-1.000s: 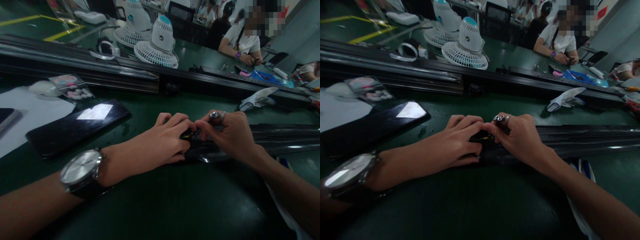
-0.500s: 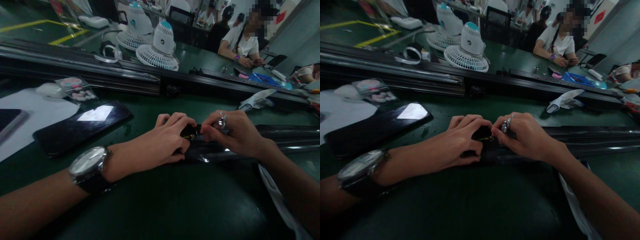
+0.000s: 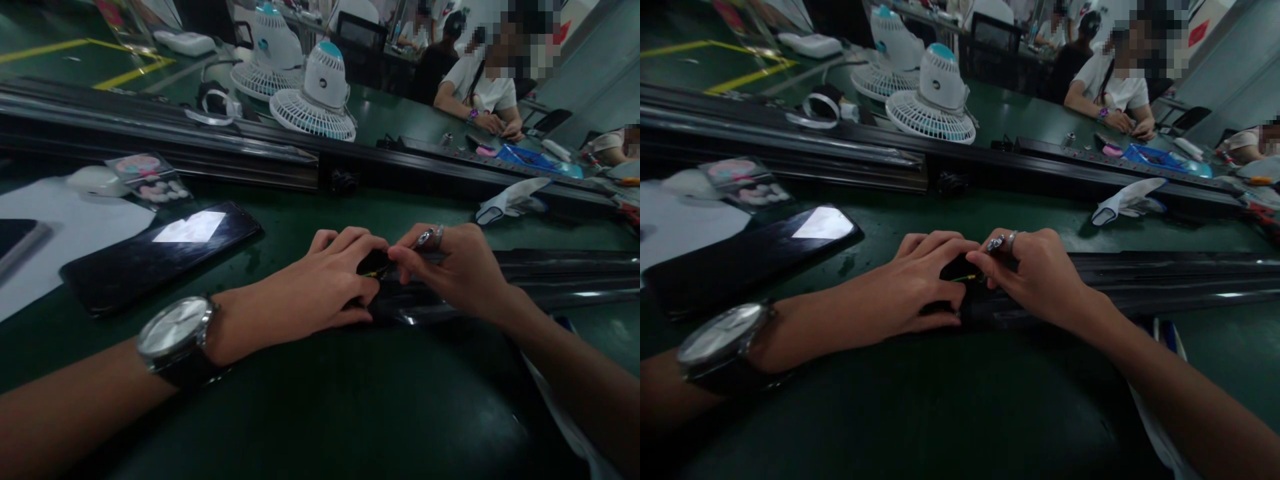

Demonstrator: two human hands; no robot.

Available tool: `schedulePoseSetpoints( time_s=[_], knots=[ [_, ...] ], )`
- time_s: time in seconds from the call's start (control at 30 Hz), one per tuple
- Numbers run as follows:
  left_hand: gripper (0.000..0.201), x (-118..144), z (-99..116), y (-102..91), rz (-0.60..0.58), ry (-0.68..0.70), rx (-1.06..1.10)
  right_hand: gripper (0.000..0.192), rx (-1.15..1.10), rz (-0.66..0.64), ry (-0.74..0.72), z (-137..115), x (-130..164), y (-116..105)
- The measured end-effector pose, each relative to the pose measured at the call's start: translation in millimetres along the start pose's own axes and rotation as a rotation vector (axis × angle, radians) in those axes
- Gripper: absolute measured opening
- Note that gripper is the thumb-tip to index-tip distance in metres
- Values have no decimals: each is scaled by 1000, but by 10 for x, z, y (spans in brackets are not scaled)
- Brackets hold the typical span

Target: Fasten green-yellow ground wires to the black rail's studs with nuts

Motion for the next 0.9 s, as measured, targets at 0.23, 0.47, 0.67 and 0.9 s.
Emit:
schedulePoseSetpoints(
  time_s=[0.23, 0.47, 0.67, 0.9],
  knots=[
    [8, -6, 5, 8, 29, 25, 32, 19, 119, -160, -234, 37, 17, -73],
    [7, -5, 20, -8, 7, 3, 38, 10, 65, -149, -222, 124, 70, -226],
    [9, -10, 11, 17, 34, 14, 19, 23, -8, -25, -37, 85, 77, -60],
    [8, -2, 9, 40, 36, 17, 15, 26, -34, 47, 39, 48, 79, 25]
  ],
)
Point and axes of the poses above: each hand's wrist, its own x-axis away from the middle knuckle, its own y-axis out of the palm, z = x × y, the point moved 1 cm from there along -x, towards the middle knuckle, and after that the axes turned 10 degrees about -z, right-handed, at the moved point
